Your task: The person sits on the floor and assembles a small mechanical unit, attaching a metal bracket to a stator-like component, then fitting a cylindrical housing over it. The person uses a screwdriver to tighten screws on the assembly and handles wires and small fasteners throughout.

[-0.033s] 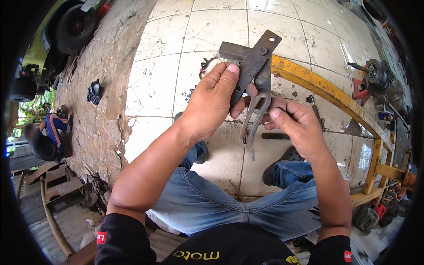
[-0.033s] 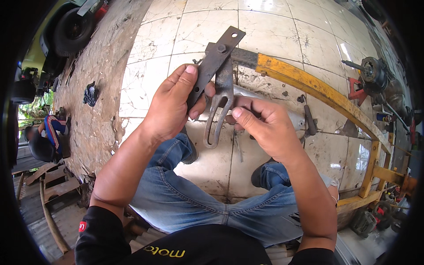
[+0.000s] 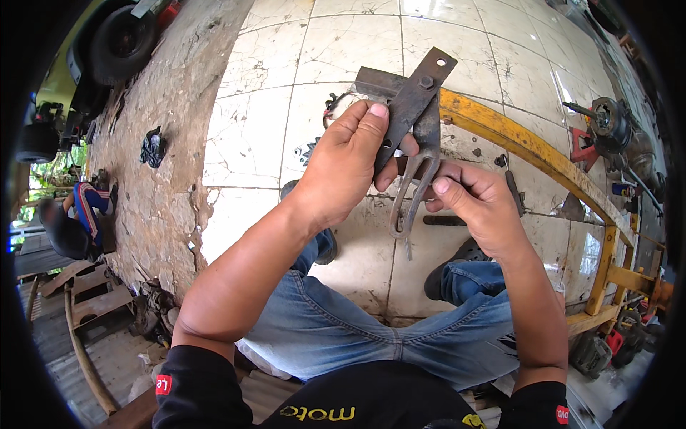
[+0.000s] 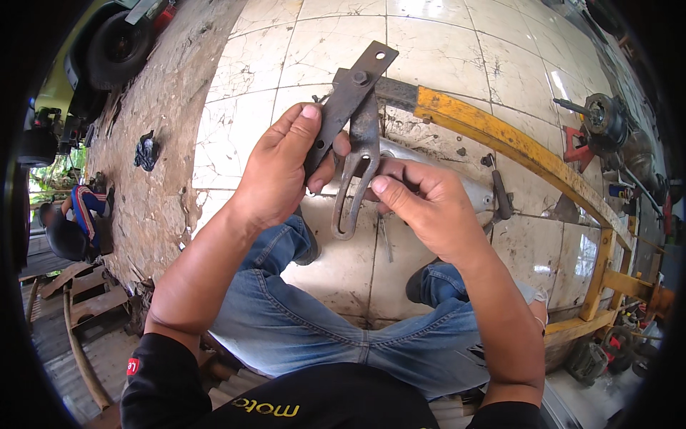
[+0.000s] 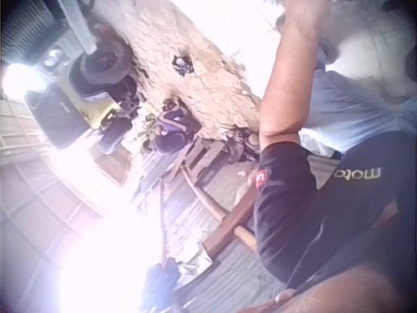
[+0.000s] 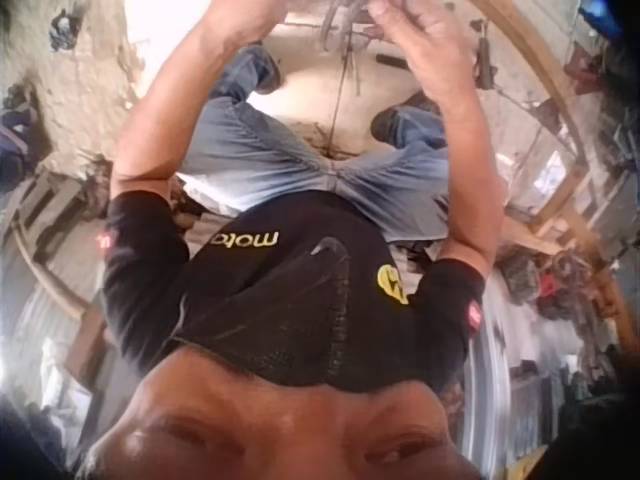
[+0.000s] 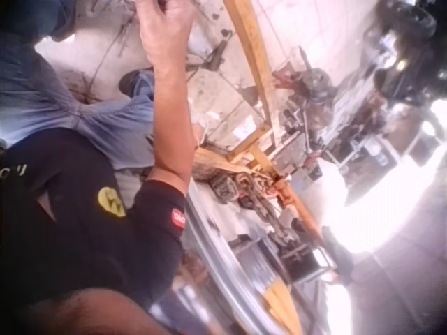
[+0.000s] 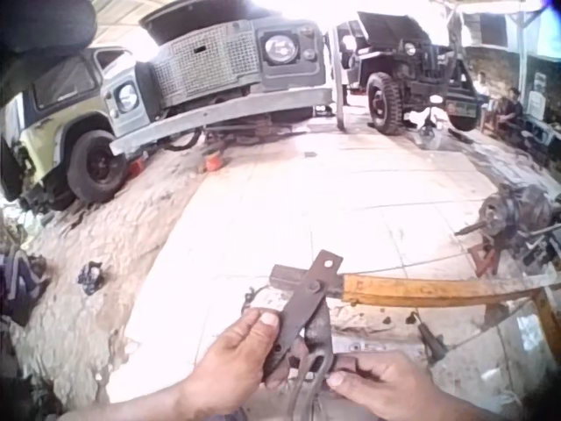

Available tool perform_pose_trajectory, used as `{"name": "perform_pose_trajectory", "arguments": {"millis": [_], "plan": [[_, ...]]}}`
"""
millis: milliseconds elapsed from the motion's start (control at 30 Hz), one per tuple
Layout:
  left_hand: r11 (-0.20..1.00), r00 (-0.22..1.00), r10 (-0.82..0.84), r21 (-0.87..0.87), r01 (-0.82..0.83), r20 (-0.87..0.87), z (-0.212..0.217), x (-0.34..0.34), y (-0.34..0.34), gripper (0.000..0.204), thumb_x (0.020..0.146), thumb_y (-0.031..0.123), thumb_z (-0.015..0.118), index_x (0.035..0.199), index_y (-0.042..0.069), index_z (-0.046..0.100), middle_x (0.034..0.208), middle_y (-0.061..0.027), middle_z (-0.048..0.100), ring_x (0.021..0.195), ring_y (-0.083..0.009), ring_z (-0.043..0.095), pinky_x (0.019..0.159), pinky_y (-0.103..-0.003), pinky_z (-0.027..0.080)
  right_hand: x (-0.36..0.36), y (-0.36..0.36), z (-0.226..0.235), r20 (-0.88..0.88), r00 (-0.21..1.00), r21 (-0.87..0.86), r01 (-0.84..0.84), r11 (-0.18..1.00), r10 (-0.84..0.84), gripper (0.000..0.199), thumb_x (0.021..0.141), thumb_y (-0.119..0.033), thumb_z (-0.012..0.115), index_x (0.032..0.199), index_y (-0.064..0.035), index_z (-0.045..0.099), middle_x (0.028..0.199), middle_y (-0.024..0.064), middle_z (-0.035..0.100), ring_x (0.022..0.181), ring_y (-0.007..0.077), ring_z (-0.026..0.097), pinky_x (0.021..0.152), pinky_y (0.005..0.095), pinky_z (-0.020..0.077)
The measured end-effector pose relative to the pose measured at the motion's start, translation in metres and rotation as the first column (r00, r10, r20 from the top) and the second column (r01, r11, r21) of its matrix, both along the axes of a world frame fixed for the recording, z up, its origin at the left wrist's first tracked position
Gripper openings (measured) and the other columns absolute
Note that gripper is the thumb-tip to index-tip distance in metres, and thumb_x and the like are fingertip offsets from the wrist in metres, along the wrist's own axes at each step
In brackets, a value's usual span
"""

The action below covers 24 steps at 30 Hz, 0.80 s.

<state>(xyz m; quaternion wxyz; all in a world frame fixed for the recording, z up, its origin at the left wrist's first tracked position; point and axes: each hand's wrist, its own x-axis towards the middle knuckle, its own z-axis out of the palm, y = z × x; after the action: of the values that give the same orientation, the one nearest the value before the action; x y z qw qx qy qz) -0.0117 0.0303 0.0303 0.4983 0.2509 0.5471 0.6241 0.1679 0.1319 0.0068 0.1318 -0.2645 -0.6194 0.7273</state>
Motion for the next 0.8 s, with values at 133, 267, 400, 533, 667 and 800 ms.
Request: {"name": "perform_pose_trajectory", "arguments": {"millis": [133, 267, 400, 533, 667, 800], "plan": [[1.000, 1.000, 0.025, -0.005, -0.025, 0.007, 0.002, 0.006, 0.000, 0.030, 0.107, 0.032, 0.038, 0.105, 0.005, 0.053, 0.087, -0.0072, 0.064, 0.053, -0.0088, 0.044, 0.051, -0.022, 0.038, -0.003, -0.003, 0.001, 0.051, 0.999, 0.018, 0.006, 1.000, -0.007, 0.025, 0.096, -0.019, 0.065, 0.107, 0.0027, 0.069, 0.084, 0.0020, 0.068, 0.074, 0.0077, 0.059, 0.067, 0.0235, 0.0487], [1.000, 1.000, 0.010, 0.002, -0.010, 0.005, 0.002, -0.001, -0.001, 0.030, 0.107, 0.032, 0.038, 0.107, 0.005, 0.053, 0.088, -0.0078, 0.065, 0.054, -0.0089, 0.044, 0.051, -0.022, 0.039, 0.002, 0.007, 0.005, 0.089, 0.992, 0.021, 0.087, 0.996, -0.089, 0.023, 0.095, -0.017, 0.065, 0.105, 0.0034, 0.069, 0.084, 0.0023, 0.068, 0.073, 0.0077, 0.059, 0.066, 0.0239, 0.0492], [1.000, 1.000, -0.005, -0.020, 0.005, -0.009, 0.001, -0.006, -0.003, 0.029, 0.107, 0.030, 0.039, 0.110, 0.005, 0.053, 0.088, -0.0082, 0.065, 0.053, -0.0089, 0.044, 0.051, -0.022, 0.038, 0.007, 0.016, 0.004, 0.060, 0.982, -0.039, 0.184, 0.982, -0.181, 0.026, 0.095, -0.016, 0.063, 0.107, 0.0064, 0.067, 0.085, 0.0053, 0.068, 0.072, 0.0085, 0.060, 0.063, 0.0241, 0.0489], [0.997, 0.998, -0.060, -0.043, 0.060, 0.008, -0.002, -0.011, -0.001, 0.031, 0.107, 0.030, 0.037, 0.112, 0.004, 0.053, 0.088, -0.0092, 0.065, 0.054, -0.0101, 0.045, 0.052, -0.023, 0.039, 0.013, 0.019, 0.003, 0.101, 0.982, -0.022, 0.162, 0.987, -0.159, 0.024, 0.095, -0.015, 0.060, 0.106, 0.0056, 0.066, 0.089, 0.0074, 0.070, 0.078, 0.0104, 0.064, 0.065, 0.0246, 0.0503], [0.980, 0.986, -0.166, -0.113, 0.161, -0.028, -0.005, -0.023, 0.000, 0.042, 0.108, 0.035, 0.030, 0.116, 0.001, 0.053, 0.089, -0.0105, 0.065, 0.058, -0.0129, 0.049, 0.058, -0.026, 0.042, 0.017, 0.021, 0.009, 0.070, 0.962, -0.014, 0.266, 0.964, -0.264, 0.024, 0.096, -0.016, 0.056, 0.106, 0.0047, 0.065, 0.089, 0.0082, 0.069, 0.081, 0.0132, 0.067, 0.066, 0.0258, 0.0509], [0.971, 0.980, -0.198, -0.137, 0.194, -0.017, -0.011, -0.025, -0.003, 0.053, 0.107, 0.041, 0.026, 0.123, -0.001, 0.052, 0.096, -0.0107, 0.064, 0.068, -0.0143, 0.054, 0.068, -0.030, 0.045, 0.023, 0.023, 0.008, 0.032, 0.948, 0.033, 0.316, 0.948, -0.317, 0.024, 0.096, -0.014, 0.055, 0.106, 0.0051, 0.064, 0.090, 0.0103, 0.069, 0.079, 0.0151, 0.068, 0.065, 0.0261, 0.0515]]}}
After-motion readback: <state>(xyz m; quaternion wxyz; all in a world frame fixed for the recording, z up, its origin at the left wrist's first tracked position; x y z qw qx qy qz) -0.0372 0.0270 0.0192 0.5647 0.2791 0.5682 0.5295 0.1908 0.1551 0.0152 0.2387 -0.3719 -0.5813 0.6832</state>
